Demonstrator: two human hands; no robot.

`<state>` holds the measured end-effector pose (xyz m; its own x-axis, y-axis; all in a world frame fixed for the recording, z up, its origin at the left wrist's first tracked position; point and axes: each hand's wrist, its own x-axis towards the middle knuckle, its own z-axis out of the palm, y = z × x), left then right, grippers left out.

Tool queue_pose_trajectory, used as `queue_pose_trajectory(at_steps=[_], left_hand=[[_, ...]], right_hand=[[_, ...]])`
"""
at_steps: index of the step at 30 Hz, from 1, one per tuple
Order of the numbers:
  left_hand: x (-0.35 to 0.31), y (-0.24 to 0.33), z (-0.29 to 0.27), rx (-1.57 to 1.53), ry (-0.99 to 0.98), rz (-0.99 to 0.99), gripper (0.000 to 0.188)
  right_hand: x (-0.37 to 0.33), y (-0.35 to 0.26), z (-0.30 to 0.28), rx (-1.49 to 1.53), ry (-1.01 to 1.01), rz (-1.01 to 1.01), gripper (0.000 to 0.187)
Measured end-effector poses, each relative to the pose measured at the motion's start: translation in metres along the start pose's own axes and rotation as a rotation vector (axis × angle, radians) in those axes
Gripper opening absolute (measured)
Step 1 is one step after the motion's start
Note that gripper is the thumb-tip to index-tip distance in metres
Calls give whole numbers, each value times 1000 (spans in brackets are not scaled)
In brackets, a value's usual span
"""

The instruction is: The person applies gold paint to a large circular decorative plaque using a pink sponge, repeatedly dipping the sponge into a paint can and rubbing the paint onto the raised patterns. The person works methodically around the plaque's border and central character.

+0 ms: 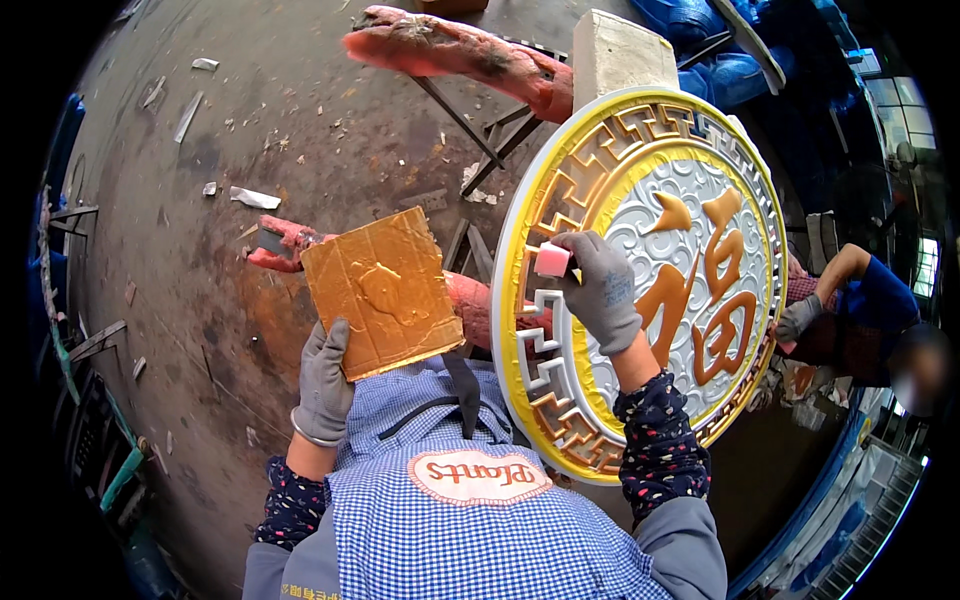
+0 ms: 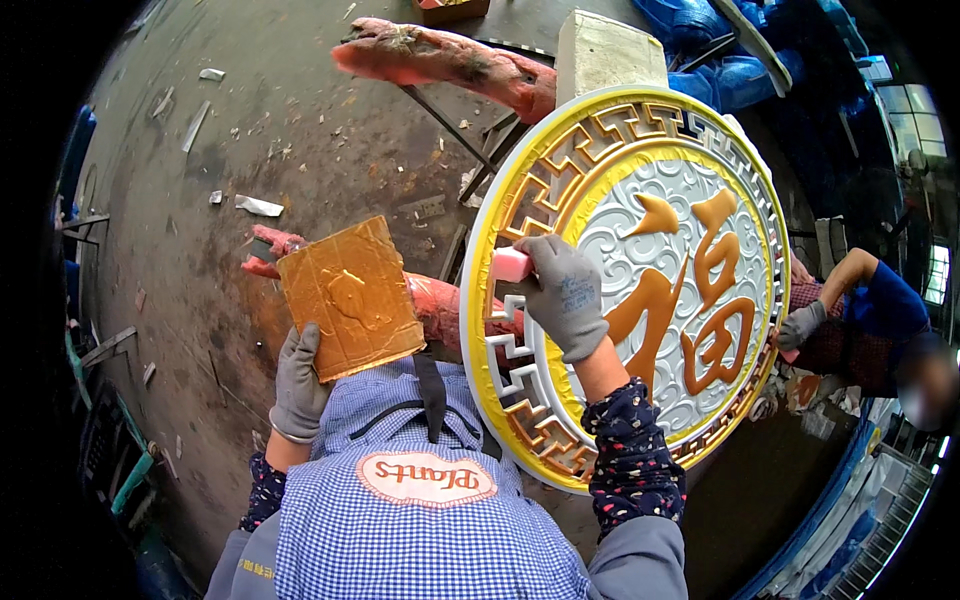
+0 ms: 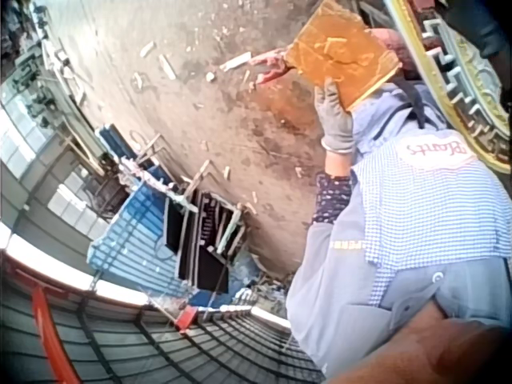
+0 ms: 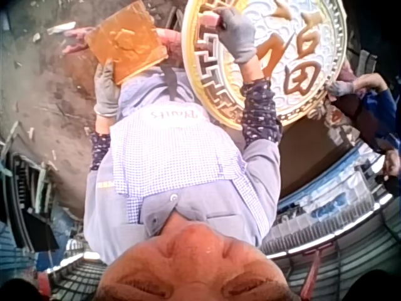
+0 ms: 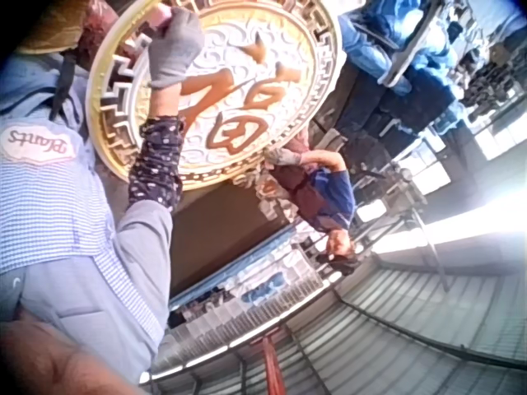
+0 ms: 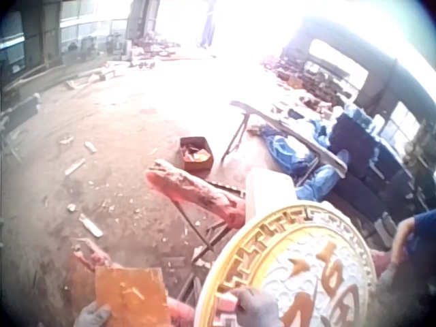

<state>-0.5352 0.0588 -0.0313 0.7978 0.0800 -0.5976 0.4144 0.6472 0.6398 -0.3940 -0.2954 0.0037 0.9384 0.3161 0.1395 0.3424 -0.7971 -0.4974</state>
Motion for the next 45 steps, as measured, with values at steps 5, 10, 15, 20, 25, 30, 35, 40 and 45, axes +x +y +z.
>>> queue_pose_trajectory(at_steps=[5, 10, 15, 20, 25, 30, 35, 40, 45], left_hand=[[-3, 3, 7, 17, 5, -7, 44], [0, -2, 1, 34, -11, 9, 44], [-1, 1, 4, 30, -14, 4, 44], [0, -1, 4, 23, -18, 4, 45], [-1, 0, 10, 46, -14, -8, 47], [-4, 3, 11, 56, -16, 2, 46], [-6, 3, 7, 33, -1, 21, 45], [-6, 1, 5, 6, 2, 25, 43], [-2, 1, -1, -16, -15, 11, 41]], right_hand=[[3, 7, -4, 14, 11, 96, 31], [-3, 3, -12, 218, -75, 193, 30], [-19, 3, -15, 18, -67, 36, 32], [-17, 12, -31, 316, 93, 266, 27], [10, 24, -28, 79, -4, 188, 27], [26, 22, -10, -119, -151, -56, 28], [13, 11, -17, -131, -321, -36, 22], [26, 27, -34, 84, -42, 170, 27], [26, 46, -45, 172, 23, 268, 29]])
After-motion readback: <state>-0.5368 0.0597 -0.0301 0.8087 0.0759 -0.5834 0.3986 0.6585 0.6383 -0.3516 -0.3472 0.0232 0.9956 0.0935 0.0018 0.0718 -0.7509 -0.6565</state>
